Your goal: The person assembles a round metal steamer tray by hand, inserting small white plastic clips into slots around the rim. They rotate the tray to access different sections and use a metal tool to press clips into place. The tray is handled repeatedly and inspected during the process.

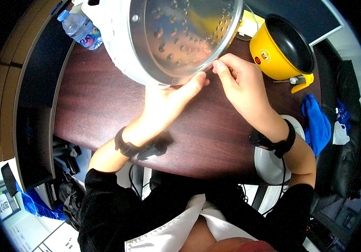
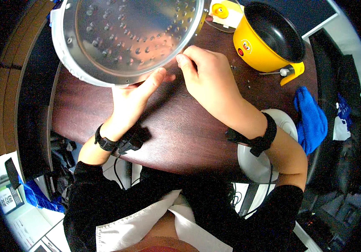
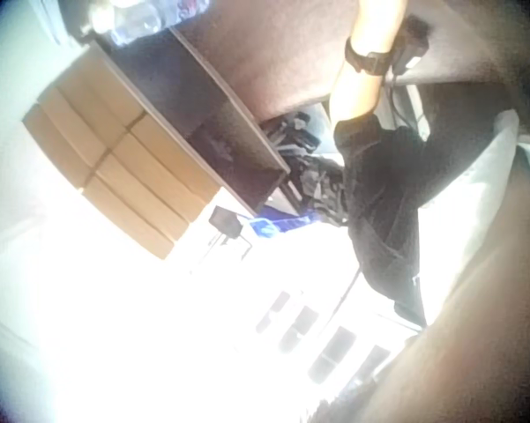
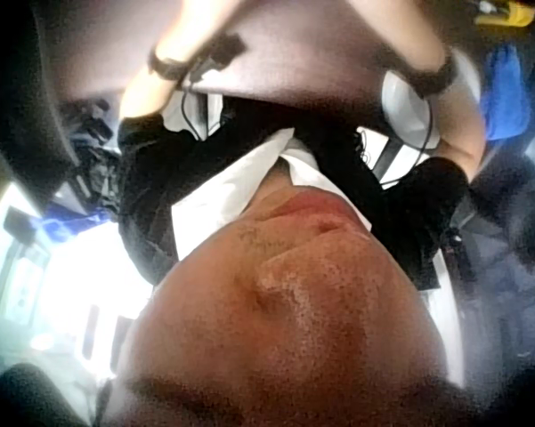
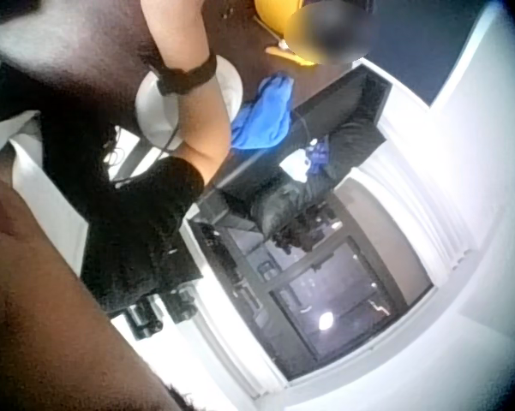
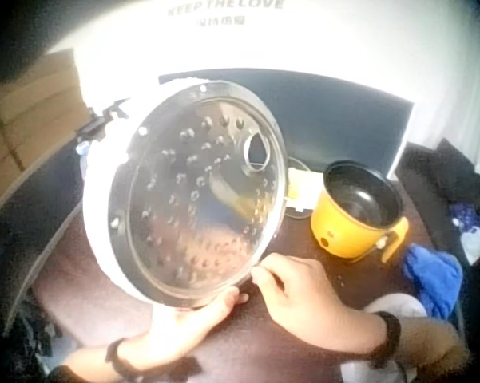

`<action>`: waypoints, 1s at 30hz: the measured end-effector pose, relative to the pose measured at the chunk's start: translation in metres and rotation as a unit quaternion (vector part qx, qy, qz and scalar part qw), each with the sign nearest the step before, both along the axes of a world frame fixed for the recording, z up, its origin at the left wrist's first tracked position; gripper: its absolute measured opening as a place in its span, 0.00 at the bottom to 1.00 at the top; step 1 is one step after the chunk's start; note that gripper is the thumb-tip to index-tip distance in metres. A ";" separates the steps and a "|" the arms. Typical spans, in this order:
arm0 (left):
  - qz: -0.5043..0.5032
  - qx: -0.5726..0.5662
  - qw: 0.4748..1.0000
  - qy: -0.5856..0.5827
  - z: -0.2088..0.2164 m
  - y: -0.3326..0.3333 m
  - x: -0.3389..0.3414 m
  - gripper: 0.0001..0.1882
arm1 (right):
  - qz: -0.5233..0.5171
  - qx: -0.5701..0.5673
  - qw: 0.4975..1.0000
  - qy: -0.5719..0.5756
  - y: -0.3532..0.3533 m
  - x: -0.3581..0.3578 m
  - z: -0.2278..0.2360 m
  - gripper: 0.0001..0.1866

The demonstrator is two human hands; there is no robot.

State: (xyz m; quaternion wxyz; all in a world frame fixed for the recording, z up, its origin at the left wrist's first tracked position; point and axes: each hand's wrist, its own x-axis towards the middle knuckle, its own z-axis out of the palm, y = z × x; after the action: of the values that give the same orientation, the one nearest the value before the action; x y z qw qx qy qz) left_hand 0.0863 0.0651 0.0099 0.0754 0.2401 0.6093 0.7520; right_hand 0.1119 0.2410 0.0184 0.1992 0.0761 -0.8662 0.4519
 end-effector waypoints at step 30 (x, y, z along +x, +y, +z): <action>0.030 -0.049 0.997 0.049 0.002 0.001 0.007 0.12 | 0.014 -0.307 0.926 -0.222 -0.012 0.004 0.009 0.16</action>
State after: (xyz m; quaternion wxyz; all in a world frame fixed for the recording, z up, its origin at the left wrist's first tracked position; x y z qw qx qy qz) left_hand 0.0932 0.0662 0.0117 0.0348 0.2541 0.6550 0.7108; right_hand 0.1158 0.2294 0.0271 0.0093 -0.0784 -0.7063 0.7035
